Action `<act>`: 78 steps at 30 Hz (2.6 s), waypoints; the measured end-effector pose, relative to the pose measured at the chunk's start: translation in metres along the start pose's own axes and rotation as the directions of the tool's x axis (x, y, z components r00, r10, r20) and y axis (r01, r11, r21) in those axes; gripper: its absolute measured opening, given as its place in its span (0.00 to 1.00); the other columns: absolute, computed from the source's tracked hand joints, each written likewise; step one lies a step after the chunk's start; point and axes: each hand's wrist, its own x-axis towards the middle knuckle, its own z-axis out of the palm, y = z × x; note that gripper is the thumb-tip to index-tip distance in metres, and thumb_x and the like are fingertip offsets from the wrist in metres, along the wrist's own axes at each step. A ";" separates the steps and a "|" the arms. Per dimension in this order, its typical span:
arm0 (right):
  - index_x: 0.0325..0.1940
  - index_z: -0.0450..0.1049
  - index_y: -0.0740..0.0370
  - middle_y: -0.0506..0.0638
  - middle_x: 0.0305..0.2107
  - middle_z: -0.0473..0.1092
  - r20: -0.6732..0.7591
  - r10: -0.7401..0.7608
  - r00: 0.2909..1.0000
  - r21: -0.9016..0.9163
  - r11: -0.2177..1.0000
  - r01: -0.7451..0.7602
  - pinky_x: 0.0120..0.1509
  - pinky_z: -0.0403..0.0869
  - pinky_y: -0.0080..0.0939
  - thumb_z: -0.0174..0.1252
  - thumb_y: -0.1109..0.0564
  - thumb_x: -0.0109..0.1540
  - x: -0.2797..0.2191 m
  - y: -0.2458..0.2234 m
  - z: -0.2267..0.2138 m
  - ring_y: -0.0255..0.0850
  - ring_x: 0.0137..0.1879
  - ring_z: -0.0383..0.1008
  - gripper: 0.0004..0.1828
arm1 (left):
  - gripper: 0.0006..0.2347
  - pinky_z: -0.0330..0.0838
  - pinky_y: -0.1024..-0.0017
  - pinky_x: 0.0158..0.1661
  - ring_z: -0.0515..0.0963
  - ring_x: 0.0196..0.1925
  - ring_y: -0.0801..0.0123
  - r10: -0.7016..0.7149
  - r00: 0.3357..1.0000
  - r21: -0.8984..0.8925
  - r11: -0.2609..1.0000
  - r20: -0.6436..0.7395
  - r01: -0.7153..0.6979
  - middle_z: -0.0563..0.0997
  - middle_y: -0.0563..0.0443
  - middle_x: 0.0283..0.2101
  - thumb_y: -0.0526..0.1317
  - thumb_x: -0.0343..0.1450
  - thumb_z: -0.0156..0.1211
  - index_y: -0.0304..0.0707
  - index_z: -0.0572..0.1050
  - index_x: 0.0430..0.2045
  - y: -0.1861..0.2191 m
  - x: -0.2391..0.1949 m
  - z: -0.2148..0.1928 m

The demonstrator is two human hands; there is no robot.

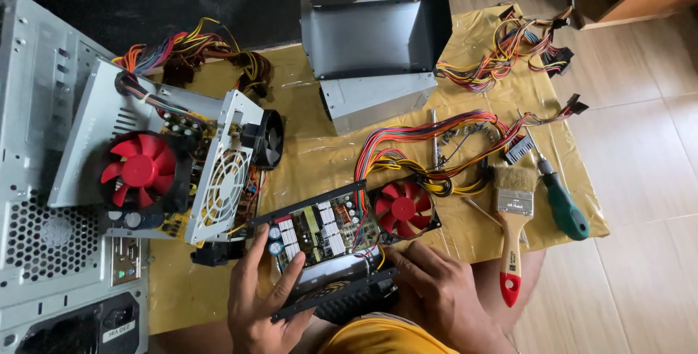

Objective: The person works on a disassembled computer power supply unit, using a screwdriver to tighten screws on the circuit board. They also handle a black expansion card and organize various wires and screws on the work surface.

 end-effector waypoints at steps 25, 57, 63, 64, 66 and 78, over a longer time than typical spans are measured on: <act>0.60 0.74 0.56 0.45 0.33 0.71 0.022 -0.040 0.999 -0.055 0.998 0.041 0.29 0.70 0.42 0.54 0.54 0.66 -0.008 -0.001 0.003 0.42 0.35 0.72 0.18 | 0.21 0.75 0.57 0.66 0.74 0.70 0.44 -0.140 0.989 -0.112 0.985 -0.040 0.134 0.71 0.36 0.67 0.46 0.66 0.69 0.55 0.76 0.55 0.012 0.003 -0.009; 0.53 0.79 0.60 0.51 0.48 0.80 0.091 -0.020 0.996 0.070 0.997 0.014 0.58 0.76 0.44 0.48 0.46 0.65 0.068 -0.070 -0.015 0.45 0.52 0.81 0.21 | 0.49 0.67 0.52 0.66 0.69 0.70 0.42 -0.278 0.959 -0.190 0.940 0.059 0.285 0.69 0.34 0.67 0.44 0.54 0.88 0.29 0.59 0.67 -0.013 -0.033 -0.017; 0.53 0.81 0.52 0.48 0.47 0.81 0.123 0.168 0.978 -0.103 0.982 -0.155 0.53 0.78 0.39 0.64 0.43 0.55 0.065 -0.085 0.017 0.39 0.48 0.83 0.24 | 0.54 0.67 0.63 0.67 0.72 0.69 0.47 -0.335 0.938 -0.152 0.935 -0.093 0.319 0.71 0.34 0.64 0.46 0.39 0.95 0.31 0.66 0.62 -0.014 -0.038 -0.020; 0.53 0.81 0.52 0.48 0.47 0.81 0.131 0.161 0.978 -0.108 0.983 -0.147 0.53 0.78 0.39 0.64 0.43 0.55 0.065 -0.089 0.018 0.39 0.48 0.83 0.24 | 0.54 0.67 0.63 0.67 0.72 0.69 0.47 -0.344 0.934 -0.156 0.932 -0.099 0.327 0.71 0.34 0.64 0.46 0.39 0.95 0.31 0.66 0.62 -0.017 -0.041 -0.018; 0.54 0.81 0.53 0.48 0.48 0.81 0.120 0.200 0.972 -0.114 0.976 -0.187 0.59 0.77 0.37 0.65 0.47 0.56 0.065 -0.095 0.021 0.36 0.51 0.83 0.23 | 0.42 0.68 0.52 0.67 0.74 0.67 0.42 -0.270 0.944 -0.192 0.953 -0.192 0.233 0.73 0.31 0.63 0.45 0.57 0.84 0.31 0.64 0.64 -0.023 -0.044 -0.012; 0.53 0.82 0.53 0.48 0.48 0.81 0.073 0.131 0.989 -0.192 0.975 -0.115 0.65 0.75 0.41 0.62 0.53 0.58 0.061 -0.103 0.027 0.41 0.52 0.83 0.19 | 0.51 0.67 0.47 0.66 0.74 0.64 0.40 -0.220 0.969 -0.273 0.944 -0.109 0.184 0.74 0.30 0.62 0.39 0.45 0.92 0.23 0.62 0.61 -0.033 -0.042 -0.017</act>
